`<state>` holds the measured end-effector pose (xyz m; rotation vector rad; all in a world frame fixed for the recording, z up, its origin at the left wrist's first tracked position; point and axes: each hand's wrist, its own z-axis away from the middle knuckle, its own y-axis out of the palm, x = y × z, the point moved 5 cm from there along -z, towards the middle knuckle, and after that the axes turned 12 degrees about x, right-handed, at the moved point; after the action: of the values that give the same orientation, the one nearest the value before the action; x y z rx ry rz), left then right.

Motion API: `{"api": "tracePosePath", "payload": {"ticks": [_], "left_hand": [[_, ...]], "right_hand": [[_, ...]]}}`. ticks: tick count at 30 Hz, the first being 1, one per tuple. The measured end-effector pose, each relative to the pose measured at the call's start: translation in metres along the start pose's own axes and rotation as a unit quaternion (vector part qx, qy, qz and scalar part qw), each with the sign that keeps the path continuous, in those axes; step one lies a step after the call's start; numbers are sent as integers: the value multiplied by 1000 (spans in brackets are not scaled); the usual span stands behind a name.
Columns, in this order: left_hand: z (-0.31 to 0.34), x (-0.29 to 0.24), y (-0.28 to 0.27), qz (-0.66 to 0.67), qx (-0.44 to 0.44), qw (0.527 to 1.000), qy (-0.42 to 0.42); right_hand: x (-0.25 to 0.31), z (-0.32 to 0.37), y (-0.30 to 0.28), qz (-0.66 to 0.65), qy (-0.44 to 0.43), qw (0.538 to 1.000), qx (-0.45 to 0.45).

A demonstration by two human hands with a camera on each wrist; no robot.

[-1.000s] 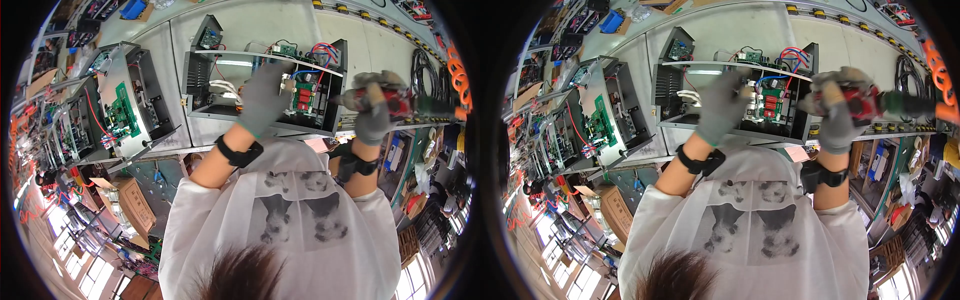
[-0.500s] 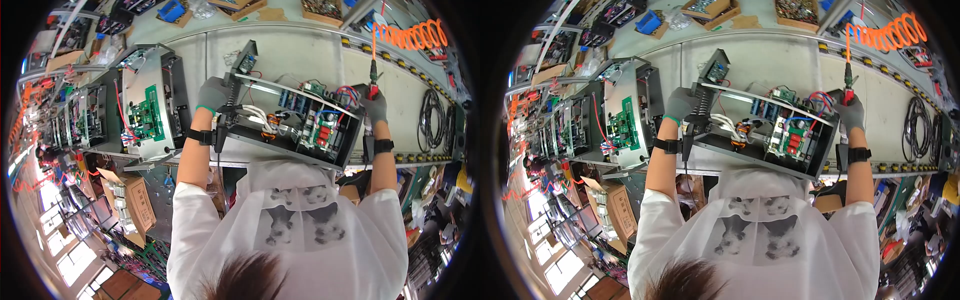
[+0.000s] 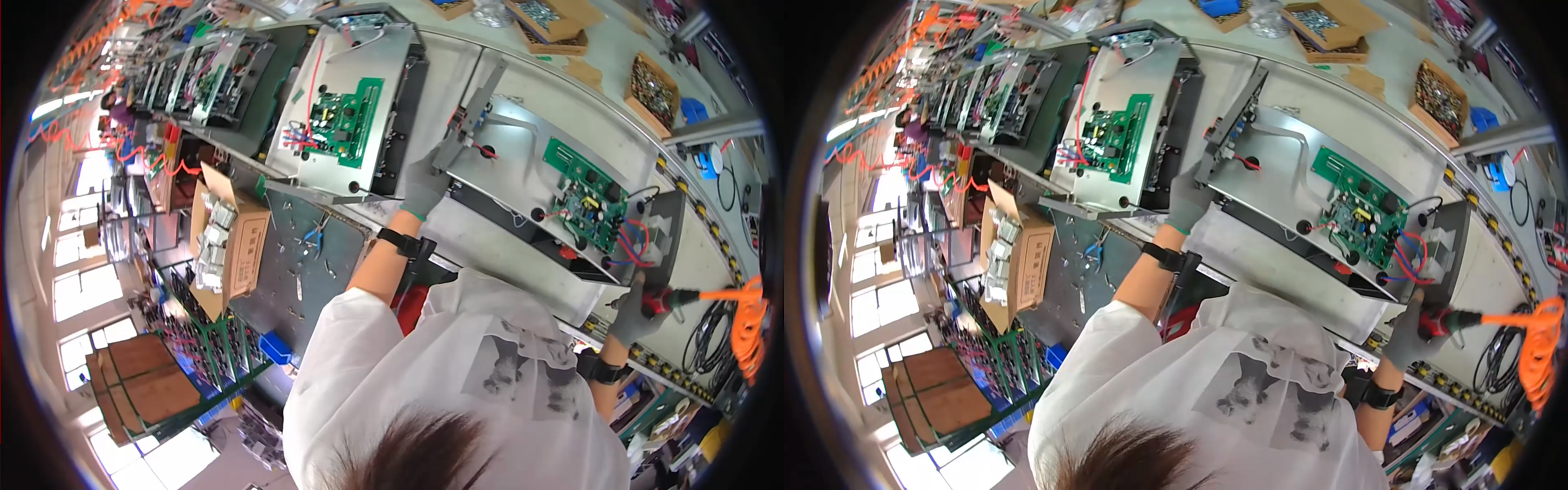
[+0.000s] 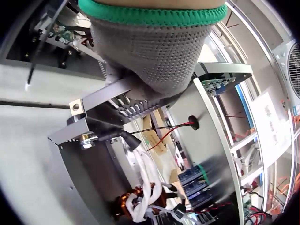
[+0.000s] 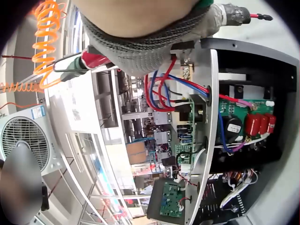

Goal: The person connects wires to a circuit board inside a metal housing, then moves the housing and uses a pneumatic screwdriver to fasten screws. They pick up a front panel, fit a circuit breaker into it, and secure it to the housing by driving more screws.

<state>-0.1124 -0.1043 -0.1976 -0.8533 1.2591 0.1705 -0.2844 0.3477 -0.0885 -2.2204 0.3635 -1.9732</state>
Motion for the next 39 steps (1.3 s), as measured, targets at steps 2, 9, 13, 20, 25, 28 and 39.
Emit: {"api": "tracePosePath", "payload": {"ticks": [2, 9, 13, 20, 25, 28, 39], "left_hand": [[17, 12, 1, -55, 31, 997, -36], [79, 41, 43, 119, 138, 978, -102], [86, -23, 59, -129, 229, 960, -98], [105, -68, 179, -108, 417, 900, -65], [125, -128, 258, -152, 535, 829, 58], [139, -131, 281, -201, 454, 854, 156], [155, 64, 25, 3, 32, 930, -365]], "right_hand": [[1, 14, 3, -25, -3, 1000, -19], [-66, 44, -37, -91, 144, 978, -122], [-99, 29, -74, -74, 119, 968, -207], [-97, -13, -163, 35, 252, 919, -301], [-127, -15, -258, 36, 283, 925, -250], [-121, 19, -279, 149, 272, 913, -265], [-54, 68, -134, -76, 132, 983, 99]]}}
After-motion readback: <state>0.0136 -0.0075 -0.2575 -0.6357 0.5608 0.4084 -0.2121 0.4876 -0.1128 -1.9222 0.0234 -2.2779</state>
